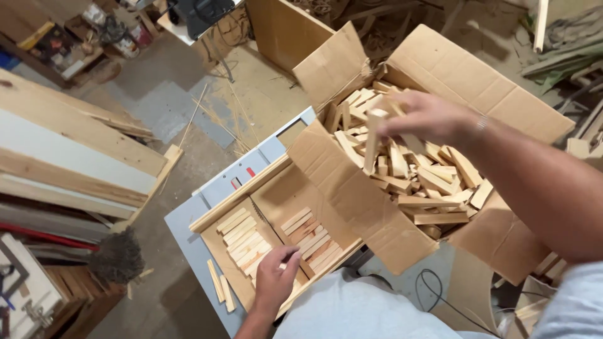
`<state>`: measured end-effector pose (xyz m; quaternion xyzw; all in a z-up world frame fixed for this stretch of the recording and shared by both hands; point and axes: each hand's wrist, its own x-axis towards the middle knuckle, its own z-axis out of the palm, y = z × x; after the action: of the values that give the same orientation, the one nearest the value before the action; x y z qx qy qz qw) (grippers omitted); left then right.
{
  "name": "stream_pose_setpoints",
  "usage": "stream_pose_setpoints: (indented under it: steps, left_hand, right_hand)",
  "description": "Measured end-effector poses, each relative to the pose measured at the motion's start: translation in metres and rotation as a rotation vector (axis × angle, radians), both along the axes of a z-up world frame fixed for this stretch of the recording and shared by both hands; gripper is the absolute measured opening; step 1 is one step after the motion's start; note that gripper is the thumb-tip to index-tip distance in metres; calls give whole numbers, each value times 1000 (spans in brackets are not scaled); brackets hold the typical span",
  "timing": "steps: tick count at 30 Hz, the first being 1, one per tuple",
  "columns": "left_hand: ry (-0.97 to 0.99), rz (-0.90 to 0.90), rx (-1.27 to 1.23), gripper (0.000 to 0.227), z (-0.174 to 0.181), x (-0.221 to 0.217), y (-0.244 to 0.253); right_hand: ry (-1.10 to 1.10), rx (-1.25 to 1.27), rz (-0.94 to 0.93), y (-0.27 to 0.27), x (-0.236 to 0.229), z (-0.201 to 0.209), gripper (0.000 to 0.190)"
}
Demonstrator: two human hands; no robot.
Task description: Organizing small wooden slats into a wooden jig on a table saw
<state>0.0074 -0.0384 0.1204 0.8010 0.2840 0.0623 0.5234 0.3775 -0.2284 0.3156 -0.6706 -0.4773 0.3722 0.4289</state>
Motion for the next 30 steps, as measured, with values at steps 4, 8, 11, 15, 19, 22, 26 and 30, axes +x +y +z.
stream_pose_setpoints:
  steps: [4,8,11,15,19,22,26,30]
  left_hand:
    - [-511,-216,268,12,38,17,-3]
    - [-831,-175,135,52,66,27,-14]
    - [-795,-164,-210,56,74,24,-12]
    - [-643,-261,-778,48,46,16,-11]
    - [-591,-216,-912,50,31,2,7]
    - [-580,61,-822,41,23,-12,17]
    - [-469,251,-812,40,4,-17,30]
    - [-412,279,-999,22,4,-27,46]
  right_hand:
    - [172,224,187,-9,-65,-13,23]
    - [311,59,-288,-3,-147,-42,17]
    - [328,-9,-493,10,-208,-51,13]
    - [328,-107,-594,37,-255,-48,21]
    - [417,-41,-656,35,-263,-137,27]
    - [652,33,-692,46,-284,-157,28]
    - [815,162,-701,57,-298,-179,13]
    - [862,192,-796,60,-291,-210,11]
